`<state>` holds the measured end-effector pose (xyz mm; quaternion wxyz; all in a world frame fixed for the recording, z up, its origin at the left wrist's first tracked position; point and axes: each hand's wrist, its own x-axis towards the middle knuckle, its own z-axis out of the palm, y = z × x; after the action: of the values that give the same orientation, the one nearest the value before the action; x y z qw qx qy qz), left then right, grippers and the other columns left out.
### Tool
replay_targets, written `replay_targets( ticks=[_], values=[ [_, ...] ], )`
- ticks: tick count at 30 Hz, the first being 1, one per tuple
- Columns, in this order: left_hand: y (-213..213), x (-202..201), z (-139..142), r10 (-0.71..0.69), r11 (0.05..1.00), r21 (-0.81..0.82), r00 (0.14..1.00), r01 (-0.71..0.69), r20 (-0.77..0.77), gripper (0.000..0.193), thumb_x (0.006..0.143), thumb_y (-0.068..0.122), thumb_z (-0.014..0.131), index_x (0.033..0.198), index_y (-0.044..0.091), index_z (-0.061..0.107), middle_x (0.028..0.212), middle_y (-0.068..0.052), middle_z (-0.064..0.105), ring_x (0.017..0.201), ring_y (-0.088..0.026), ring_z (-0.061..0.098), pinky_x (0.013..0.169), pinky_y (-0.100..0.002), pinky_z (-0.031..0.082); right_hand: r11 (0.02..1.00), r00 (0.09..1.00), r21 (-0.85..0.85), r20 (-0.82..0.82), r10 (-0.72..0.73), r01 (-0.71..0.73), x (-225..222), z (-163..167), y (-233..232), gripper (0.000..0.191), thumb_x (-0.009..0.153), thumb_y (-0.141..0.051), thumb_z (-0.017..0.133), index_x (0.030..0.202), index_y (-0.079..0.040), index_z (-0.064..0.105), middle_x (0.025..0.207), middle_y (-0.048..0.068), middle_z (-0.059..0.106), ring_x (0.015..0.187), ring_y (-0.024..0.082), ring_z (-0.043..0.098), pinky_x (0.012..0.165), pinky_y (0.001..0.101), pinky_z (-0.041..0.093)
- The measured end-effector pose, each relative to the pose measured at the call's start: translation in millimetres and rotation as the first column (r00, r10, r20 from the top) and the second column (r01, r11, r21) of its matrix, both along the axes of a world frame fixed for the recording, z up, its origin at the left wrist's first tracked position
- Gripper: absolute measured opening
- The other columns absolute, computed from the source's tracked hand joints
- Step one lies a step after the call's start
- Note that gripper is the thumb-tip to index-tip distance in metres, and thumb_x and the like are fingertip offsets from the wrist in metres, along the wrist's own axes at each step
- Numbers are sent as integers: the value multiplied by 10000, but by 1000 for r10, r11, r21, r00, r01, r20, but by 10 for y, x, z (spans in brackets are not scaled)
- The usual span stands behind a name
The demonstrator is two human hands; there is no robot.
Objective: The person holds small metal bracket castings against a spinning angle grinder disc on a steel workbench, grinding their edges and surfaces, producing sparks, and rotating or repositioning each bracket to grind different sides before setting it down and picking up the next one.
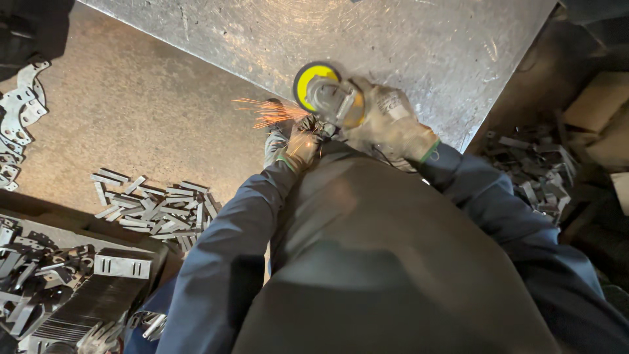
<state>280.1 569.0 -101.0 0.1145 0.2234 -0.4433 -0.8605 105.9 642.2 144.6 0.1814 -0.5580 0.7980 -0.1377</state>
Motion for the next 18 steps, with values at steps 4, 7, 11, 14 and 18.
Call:
replay_targets(
  ticks=[4, 7, 11, 14, 18],
  values=[
    [-89, 21, 81, -130, 751, -654, 992, 95, -4, 269, 910, 115, 625, 1171, 79, 682, 1073, -81, 671, 1042, -286, 643, 943, -440, 503, 928, 936, 313, 216, -277, 203, -74, 95, -69, 863, 613, -348, 866, 1372, -96, 541, 1064, 229, 717, 984, 412, 691, 879, 476, 543],
    [-168, 80, 142, -147, -89, -983, 974, 162, 174, 294, 869, 231, 586, 1118, 142, 713, 1092, -50, 709, 1121, -322, 677, 989, -475, 489, 930, 925, 289, 236, -298, 226, -82, 147, -52, 843, 613, -351, 864, 1355, -89, 561, 1091, 219, 722, 998, 405, 689, 884, 475, 538],
    [-192, 102, 168, -164, -11, -984, 970, 179, 178, 307, 887, 310, 636, 1138, 164, 735, 1106, -100, 717, 1105, -350, 654, 972, -479, 470, 957, 942, 167, 201, -268, 237, -77, 156, 28, 897, 654, -383, 880, 1389, -17, 520, 1090, 254, 703, 998, 420, 683, 897, 480, 532],
    [-168, 70, 178, -161, 490, -856, 982, 168, 100, 213, 876, 226, 712, 1055, 110, 727, 1002, -87, 729, 976, -286, 683, 870, -440, 522, 924, 909, 219, 213, -358, 312, -82, 142, 78, 874, 619, -381, 867, 1356, -40, 543, 1102, 236, 712, 1005, 405, 689, 889, 467, 538],
    [-57, -8, 238, 38, 962, 270, 999, -43, 25, 196, 871, -69, 684, 1043, 26, 681, 931, -63, 716, 862, -187, 703, 808, -347, 597, 886, 881, 294, 208, -425, 358, -84, 167, 175, 846, 638, -383, 855, 1346, -41, 544, 1106, 228, 712, 1006, 395, 693, 885, 465, 545]
  ],
)
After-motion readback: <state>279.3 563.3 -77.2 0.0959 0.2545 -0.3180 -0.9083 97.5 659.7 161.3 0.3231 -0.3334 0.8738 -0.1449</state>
